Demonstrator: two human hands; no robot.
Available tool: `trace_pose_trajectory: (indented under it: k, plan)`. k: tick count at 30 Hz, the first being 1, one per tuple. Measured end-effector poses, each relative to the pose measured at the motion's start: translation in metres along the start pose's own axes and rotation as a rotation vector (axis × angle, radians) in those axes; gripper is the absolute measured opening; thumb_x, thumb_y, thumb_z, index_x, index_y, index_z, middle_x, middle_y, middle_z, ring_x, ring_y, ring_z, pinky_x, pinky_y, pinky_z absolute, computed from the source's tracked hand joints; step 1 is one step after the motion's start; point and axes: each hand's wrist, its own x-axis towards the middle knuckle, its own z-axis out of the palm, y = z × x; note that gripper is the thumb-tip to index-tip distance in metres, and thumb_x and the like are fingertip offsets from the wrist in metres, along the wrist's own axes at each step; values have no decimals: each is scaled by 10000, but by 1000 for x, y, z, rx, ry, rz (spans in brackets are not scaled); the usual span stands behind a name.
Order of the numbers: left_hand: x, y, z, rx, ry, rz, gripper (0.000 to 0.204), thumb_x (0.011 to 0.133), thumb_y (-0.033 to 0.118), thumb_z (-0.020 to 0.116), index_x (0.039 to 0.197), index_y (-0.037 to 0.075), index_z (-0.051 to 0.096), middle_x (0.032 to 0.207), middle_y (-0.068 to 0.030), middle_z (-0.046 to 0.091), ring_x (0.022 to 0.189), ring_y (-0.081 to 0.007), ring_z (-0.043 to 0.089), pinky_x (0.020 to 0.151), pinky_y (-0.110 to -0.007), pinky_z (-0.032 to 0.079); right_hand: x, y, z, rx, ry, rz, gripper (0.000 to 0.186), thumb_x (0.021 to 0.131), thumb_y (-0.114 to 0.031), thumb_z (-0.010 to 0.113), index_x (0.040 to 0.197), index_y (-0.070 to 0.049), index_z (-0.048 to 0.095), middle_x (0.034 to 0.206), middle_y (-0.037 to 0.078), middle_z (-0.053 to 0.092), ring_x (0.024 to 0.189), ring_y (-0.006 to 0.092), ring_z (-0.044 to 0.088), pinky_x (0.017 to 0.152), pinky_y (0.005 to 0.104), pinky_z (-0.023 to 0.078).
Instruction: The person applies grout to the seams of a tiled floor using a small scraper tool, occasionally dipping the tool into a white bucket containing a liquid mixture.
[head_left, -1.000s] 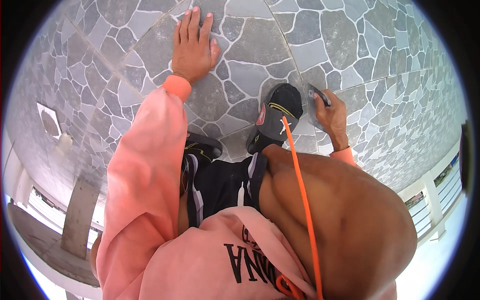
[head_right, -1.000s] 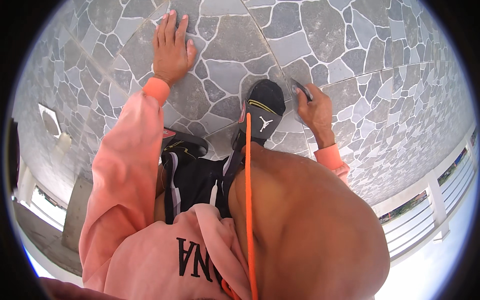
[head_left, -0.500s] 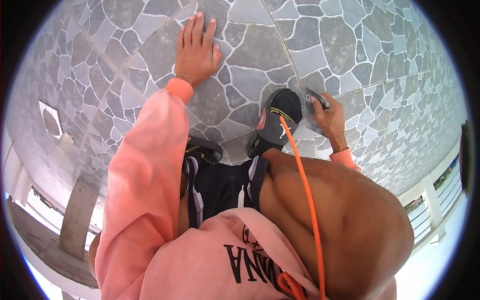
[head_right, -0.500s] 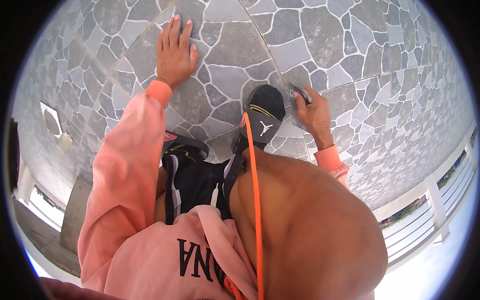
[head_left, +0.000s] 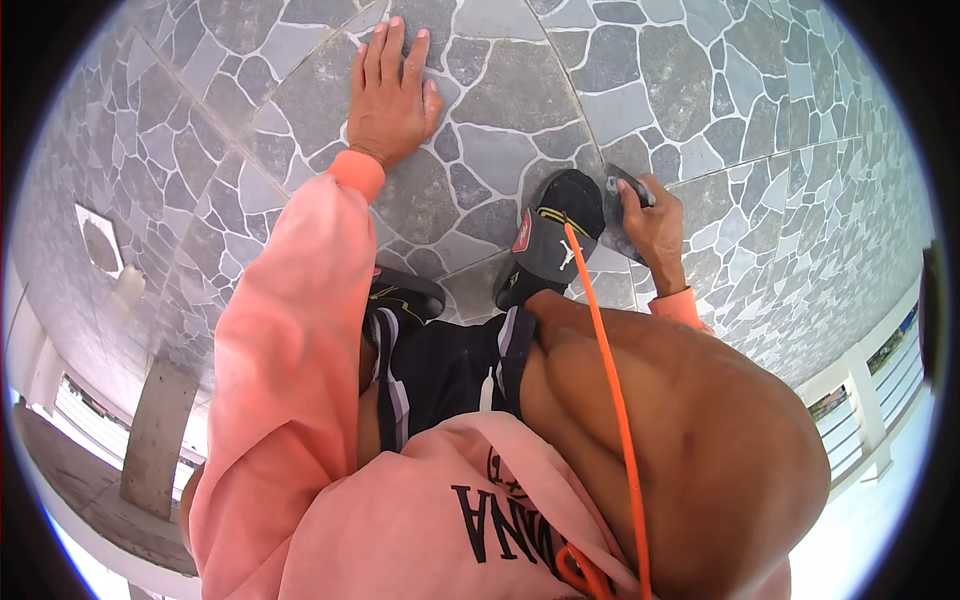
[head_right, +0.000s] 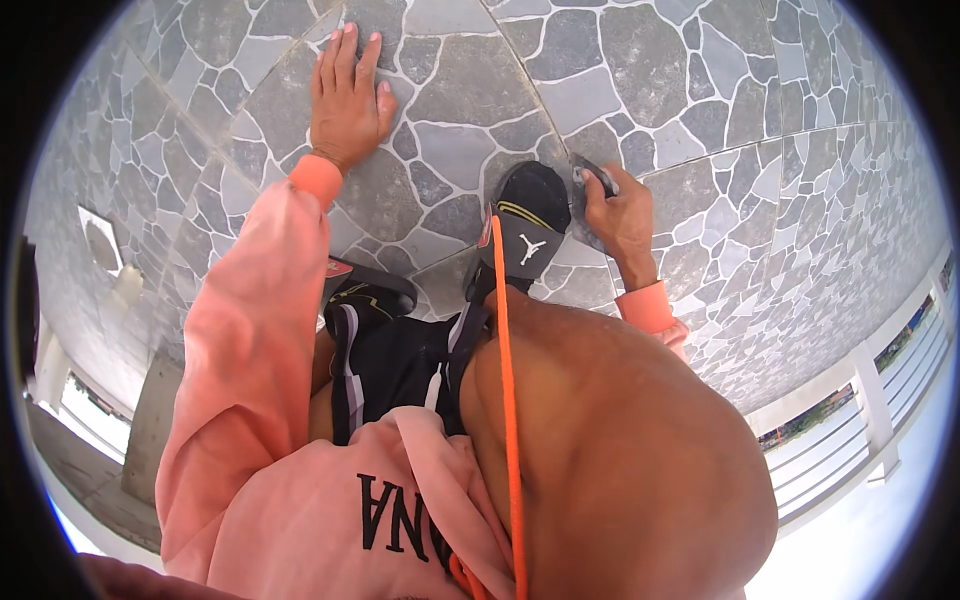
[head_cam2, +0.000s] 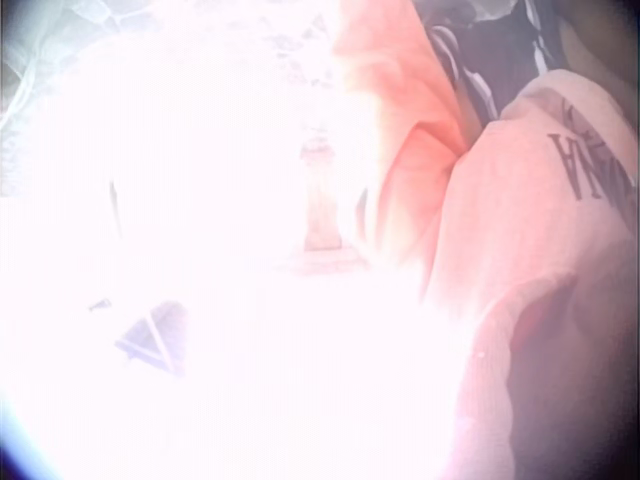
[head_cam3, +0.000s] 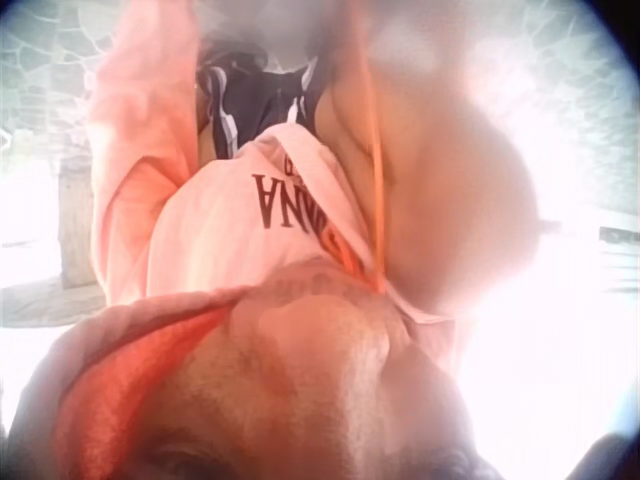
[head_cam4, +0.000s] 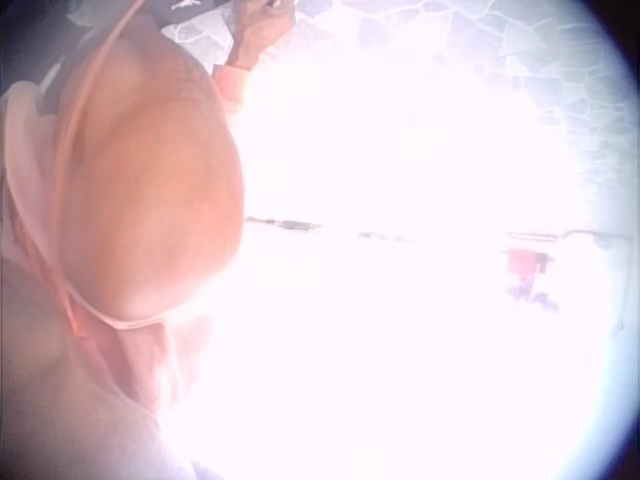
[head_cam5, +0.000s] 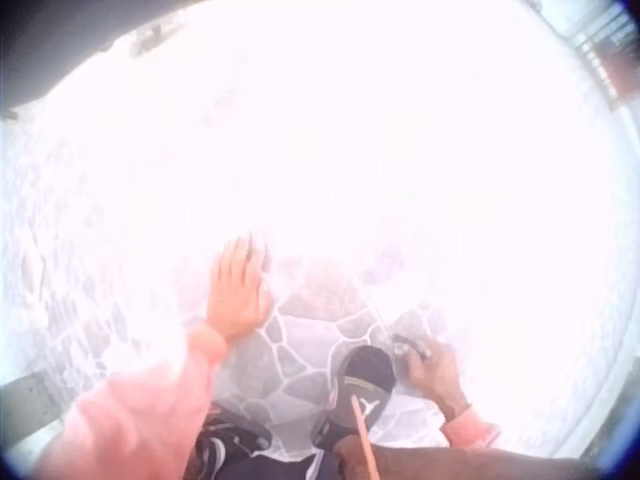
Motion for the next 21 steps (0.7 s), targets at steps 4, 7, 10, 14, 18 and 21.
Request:
trace_pose_trajectory:
  k: [4,7,10,14,18,21]
  plan:
    - [1,-1,-2,1,8,4,622,865,200,545,1464,97,410,1544,-183,322,1428,-369,297,1156,-517,252,-6,5,-4,41,-10,21,195,889,-195,677,874,-1,670,700,213,648,564,326,600,564,368,467]
    - [0,0,-2,-9,-7,7,623,863,200,549,1462,97,411,1542,-183,322,1426,-373,298,1155,-519,251,-16,16,-7,52,-9,44,207,888,-200,681,875,6,665,699,220,644,559,333,591,563,369,465]
    - [0,-1,-2,-4,-1,8,623,863,199,549,1461,97,410,1542,-183,322,1427,-371,298,1155,-520,250,-7,5,1,19,17,37,224,891,-213,685,872,8,661,664,180,633,565,239,600,569,361,463]
    - [-1,0,-1,10,-5,3,621,862,204,545,1459,101,411,1543,-181,322,1431,-364,300,1154,-527,249,-13,8,-5,65,-11,77,228,895,-226,687,869,-1,657,653,170,628,546,245,576,561,356,462]
    - [-6,5,0,-13,-2,-2,620,862,211,543,1459,109,412,1544,-178,322,1431,-360,302,1154,-531,248,0,-3,9,71,16,19,218,896,-217,686,866,-3,659,662,172,632,543,230,584,548,342,456]
    - [-3,2,0,2,-7,-10,621,863,217,541,1461,113,410,1546,-177,319,1432,-357,302,1157,-532,246,11,-5,5,-9,-18,-97,220,895,-216,687,865,0,662,654,161,630,544,205,585,544,335,451]
